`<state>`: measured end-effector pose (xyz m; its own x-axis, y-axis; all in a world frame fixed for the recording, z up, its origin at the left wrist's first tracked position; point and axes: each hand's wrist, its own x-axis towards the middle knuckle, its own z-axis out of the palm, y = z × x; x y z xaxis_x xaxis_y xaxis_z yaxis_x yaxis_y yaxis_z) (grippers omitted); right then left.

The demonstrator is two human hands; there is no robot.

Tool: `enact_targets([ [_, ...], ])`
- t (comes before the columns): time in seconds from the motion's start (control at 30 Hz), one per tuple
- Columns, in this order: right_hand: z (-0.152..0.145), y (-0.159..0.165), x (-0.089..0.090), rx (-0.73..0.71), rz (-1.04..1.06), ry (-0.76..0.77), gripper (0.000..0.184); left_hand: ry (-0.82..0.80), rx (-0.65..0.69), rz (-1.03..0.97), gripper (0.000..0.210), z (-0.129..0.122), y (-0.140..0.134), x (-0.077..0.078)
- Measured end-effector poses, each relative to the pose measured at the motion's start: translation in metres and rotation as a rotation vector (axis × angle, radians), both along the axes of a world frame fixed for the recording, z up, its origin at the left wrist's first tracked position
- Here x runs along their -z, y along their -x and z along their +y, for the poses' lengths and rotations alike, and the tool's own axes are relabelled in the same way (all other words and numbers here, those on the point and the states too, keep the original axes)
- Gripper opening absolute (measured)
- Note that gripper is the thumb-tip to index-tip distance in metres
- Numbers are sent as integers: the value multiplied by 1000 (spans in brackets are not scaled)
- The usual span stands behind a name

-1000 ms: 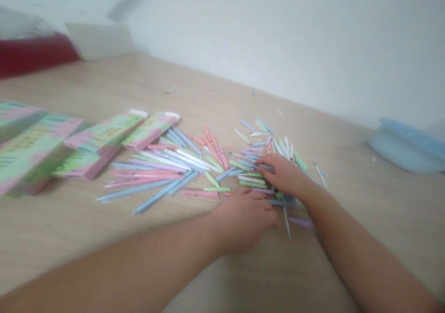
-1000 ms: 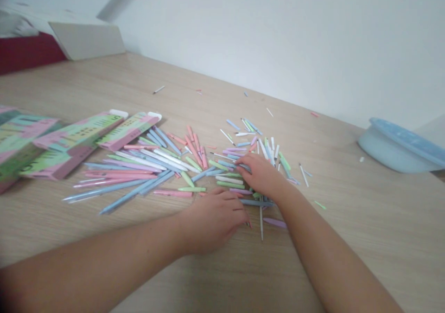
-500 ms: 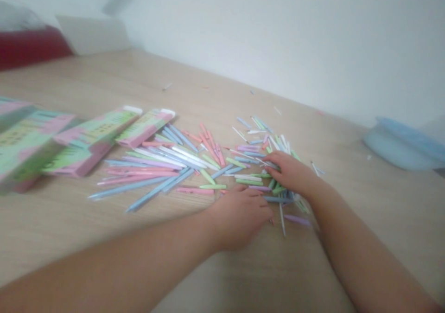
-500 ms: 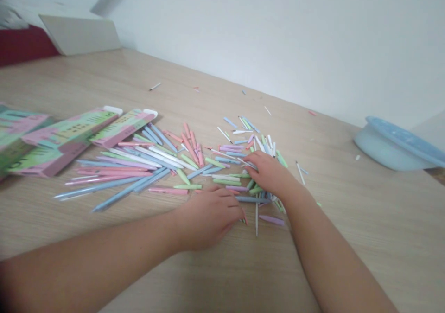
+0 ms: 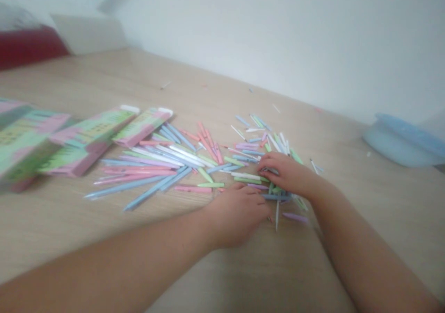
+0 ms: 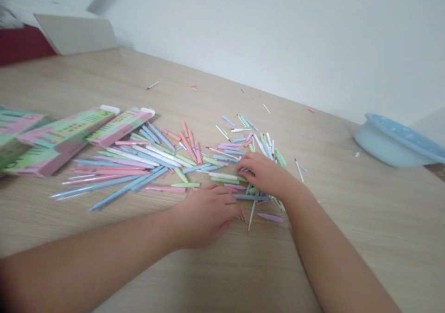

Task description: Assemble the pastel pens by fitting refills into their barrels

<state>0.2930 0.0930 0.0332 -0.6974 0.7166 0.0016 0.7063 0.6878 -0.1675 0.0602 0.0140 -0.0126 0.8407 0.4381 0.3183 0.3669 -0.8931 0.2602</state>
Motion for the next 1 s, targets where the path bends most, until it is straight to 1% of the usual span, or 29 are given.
enact_targets([
  [0.1, -2, 4, -1, -8, -15, -2, 17, 1, 4, 0, 20, -1, 0, -1],
  [0.2, -4, 6, 3, 7, -7, -41, 18, 6, 2, -5, 20, -1, 0, 0],
  [0.33, -4, 12, 14, 52, 49, -118, 36, -4, -3, -7, 18, -1, 0, 1],
  [0.4, -4, 18, 18, 46, 66, -110, 42, -13, -2, -12, 18, 0, 0, 1],
  [0.47, -2, 26, 19, 13, 74, -78, 43, -17, -3, -13, 17, 0, 0, 1],
  [0.57, 2, 37, 20, -43, 110, -48, 39, -21, 3, -4, 17, 0, 0, 0],
  [0.63, 5, 41, 21, -38, 143, -63, 33, -20, 7, -5, 18, 0, 0, 1],
  [0.73, 8, 41, 23, 51, 109, -122, 25, -16, 9, -15, 20, 0, 0, 2],
  [0.83, 4, 42, 21, 111, 77, -212, 23, -13, 9, -28, 20, 0, 0, 4],
  [0.9, -3, 47, 16, 60, 126, -219, 22, -16, 11, -23, 19, -1, -1, 3],
  [0.93, -7, 52, 12, 10, 160, -192, 21, -26, 14, -16, 18, -2, -1, 2],
  [1.0, -15, 63, 5, -97, 210, -92, 21, -54, 19, 14, 17, -3, -3, 0],
])
